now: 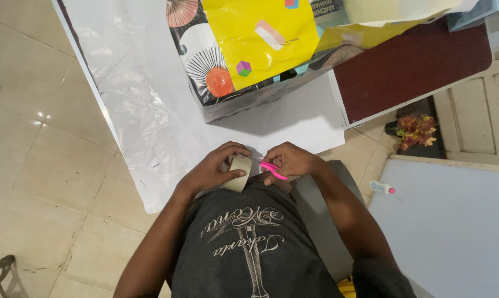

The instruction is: The person wraps a rectangular box with yellow patterned wrapping paper at a table. They fold the paper around the box, tear pieces of tape by hand, cut tape with scissors, and press the paper seams down to secure the wrapping.

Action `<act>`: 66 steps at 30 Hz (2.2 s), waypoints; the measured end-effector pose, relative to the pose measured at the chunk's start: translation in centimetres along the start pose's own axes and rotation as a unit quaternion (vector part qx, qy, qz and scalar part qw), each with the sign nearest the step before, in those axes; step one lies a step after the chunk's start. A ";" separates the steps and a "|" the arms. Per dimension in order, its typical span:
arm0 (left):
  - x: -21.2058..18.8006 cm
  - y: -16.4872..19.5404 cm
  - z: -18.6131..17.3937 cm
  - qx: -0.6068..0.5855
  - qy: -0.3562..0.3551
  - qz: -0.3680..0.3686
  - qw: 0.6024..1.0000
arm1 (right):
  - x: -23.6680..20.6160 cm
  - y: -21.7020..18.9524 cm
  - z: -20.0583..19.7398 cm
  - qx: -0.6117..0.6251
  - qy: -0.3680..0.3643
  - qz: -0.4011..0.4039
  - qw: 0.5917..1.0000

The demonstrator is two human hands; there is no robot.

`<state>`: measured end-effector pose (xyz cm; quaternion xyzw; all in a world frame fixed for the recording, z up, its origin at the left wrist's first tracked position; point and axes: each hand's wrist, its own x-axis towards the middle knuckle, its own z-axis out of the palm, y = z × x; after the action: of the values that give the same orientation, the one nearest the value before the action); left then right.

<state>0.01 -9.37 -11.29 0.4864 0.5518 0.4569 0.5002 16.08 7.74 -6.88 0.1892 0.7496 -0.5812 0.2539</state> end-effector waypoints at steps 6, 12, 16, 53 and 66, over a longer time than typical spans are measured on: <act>0.1 -0.5 0.1 0.005 0.003 -0.014 1.000 | 0.4 0.6 0.1 -0.008 -0.004 0.049 0.999; 0.0 -0.8 0.1 -0.012 0.005 -0.004 1.000 | 0.2 1.4 0.2 0.029 0.002 -0.026 0.999; -0.1 -1.3 0.2 -0.016 0.009 0.003 1.000 | 0.2 1.9 0.1 -0.047 -0.012 0.066 0.997; 0.2 -1.6 2.6 -0.247 0.175 0.004 0.953 | -3.0 8.4 -7.8 -0.327 0.493 0.257 0.764; 0.6 -3.2 3.8 -0.266 0.250 -0.032 0.931 | 3.0 4.0 8.7 0.237 0.145 -0.039 0.960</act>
<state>3.51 -9.04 -14.80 0.1880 0.5324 0.6773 0.4717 17.38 0.34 -13.49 0.2967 0.6263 -0.7177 0.0677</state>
